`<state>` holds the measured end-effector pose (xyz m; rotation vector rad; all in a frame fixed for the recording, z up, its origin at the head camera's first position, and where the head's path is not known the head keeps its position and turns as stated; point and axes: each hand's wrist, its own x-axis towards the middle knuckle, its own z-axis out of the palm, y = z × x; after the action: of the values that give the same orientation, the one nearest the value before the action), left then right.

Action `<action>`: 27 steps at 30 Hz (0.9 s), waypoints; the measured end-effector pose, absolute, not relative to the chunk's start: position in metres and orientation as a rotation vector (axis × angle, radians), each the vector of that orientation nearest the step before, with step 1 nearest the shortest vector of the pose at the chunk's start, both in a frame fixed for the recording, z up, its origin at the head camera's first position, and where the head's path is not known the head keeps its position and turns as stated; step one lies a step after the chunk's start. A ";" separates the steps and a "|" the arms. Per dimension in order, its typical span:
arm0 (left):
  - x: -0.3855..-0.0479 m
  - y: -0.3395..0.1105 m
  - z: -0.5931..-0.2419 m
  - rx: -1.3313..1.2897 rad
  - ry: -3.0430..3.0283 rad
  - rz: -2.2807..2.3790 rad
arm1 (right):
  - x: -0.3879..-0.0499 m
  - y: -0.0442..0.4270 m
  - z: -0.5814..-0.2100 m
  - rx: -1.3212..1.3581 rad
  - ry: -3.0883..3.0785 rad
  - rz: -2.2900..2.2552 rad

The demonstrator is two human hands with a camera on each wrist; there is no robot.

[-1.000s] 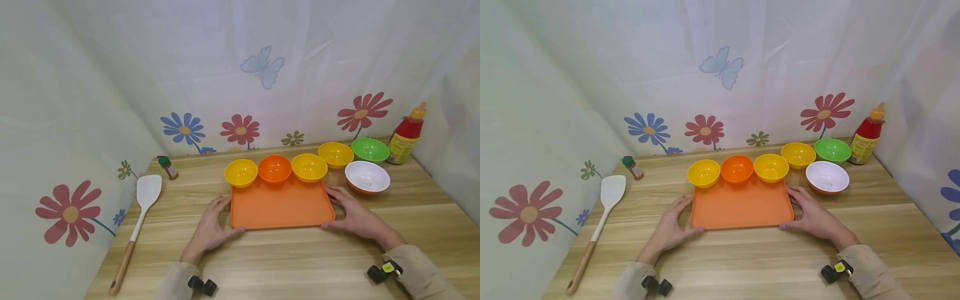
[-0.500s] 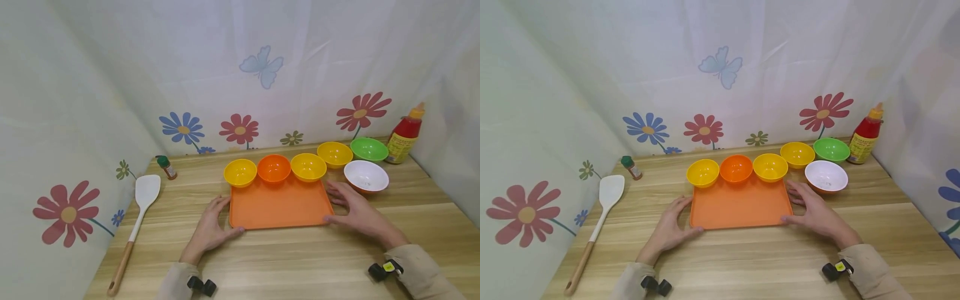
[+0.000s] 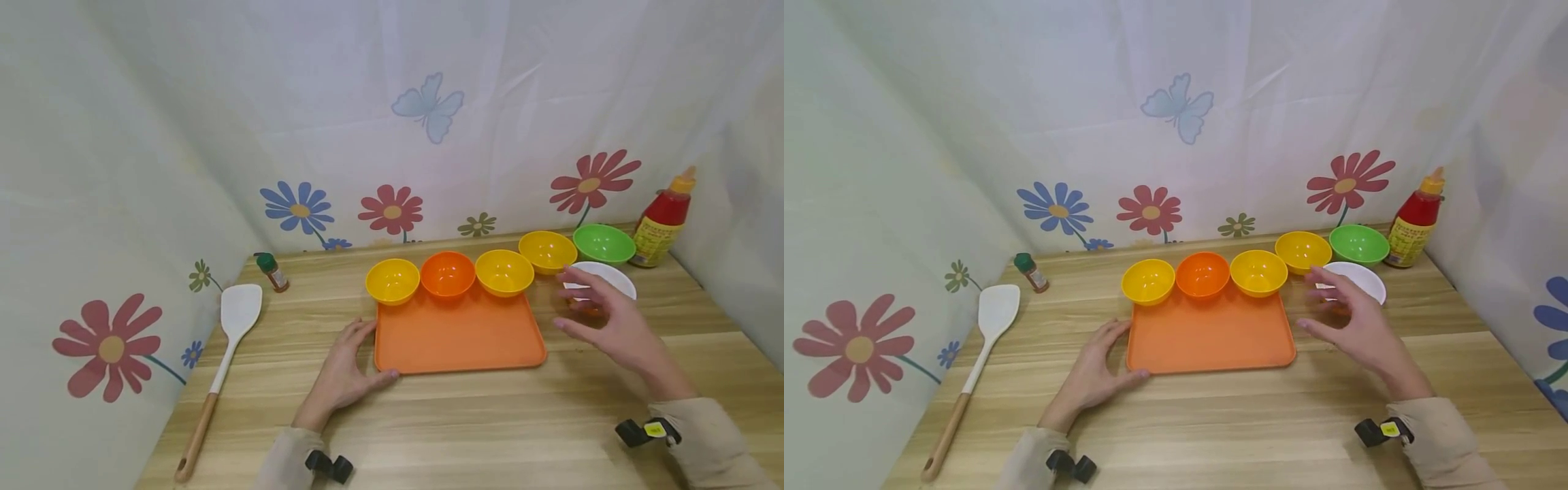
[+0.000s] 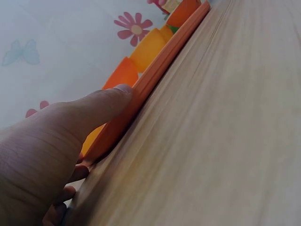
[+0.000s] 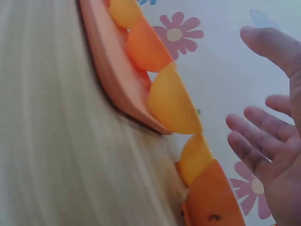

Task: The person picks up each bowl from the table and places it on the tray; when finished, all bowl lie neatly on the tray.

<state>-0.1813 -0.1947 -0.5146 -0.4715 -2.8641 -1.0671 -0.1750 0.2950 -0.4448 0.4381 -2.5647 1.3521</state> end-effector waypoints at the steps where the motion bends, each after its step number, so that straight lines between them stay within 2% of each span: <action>1: -0.181 -0.195 -0.515 -0.470 -2.867 -1.068 | -0.176 0.297 -0.442 0.396 -2.544 1.357; 8: -0.181 -0.195 -0.515 -0.452 -2.894 -1.060 | -0.185 0.314 -0.430 0.080 -2.504 1.286; 14: -0.180 -0.195 -0.514 -0.447 -2.901 -1.052 | -0.193 0.333 -0.436 -0.103 -2.479 1.339; 27: -0.180 -0.196 -0.515 -0.458 -2.889 -1.054 | -0.201 0.358 -0.465 -0.143 -2.566 1.428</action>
<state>-0.1803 -0.1961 -0.5148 -0.4575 -2.8895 -1.0537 -0.2014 0.3578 -0.4645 -0.1434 -2.5656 1.4281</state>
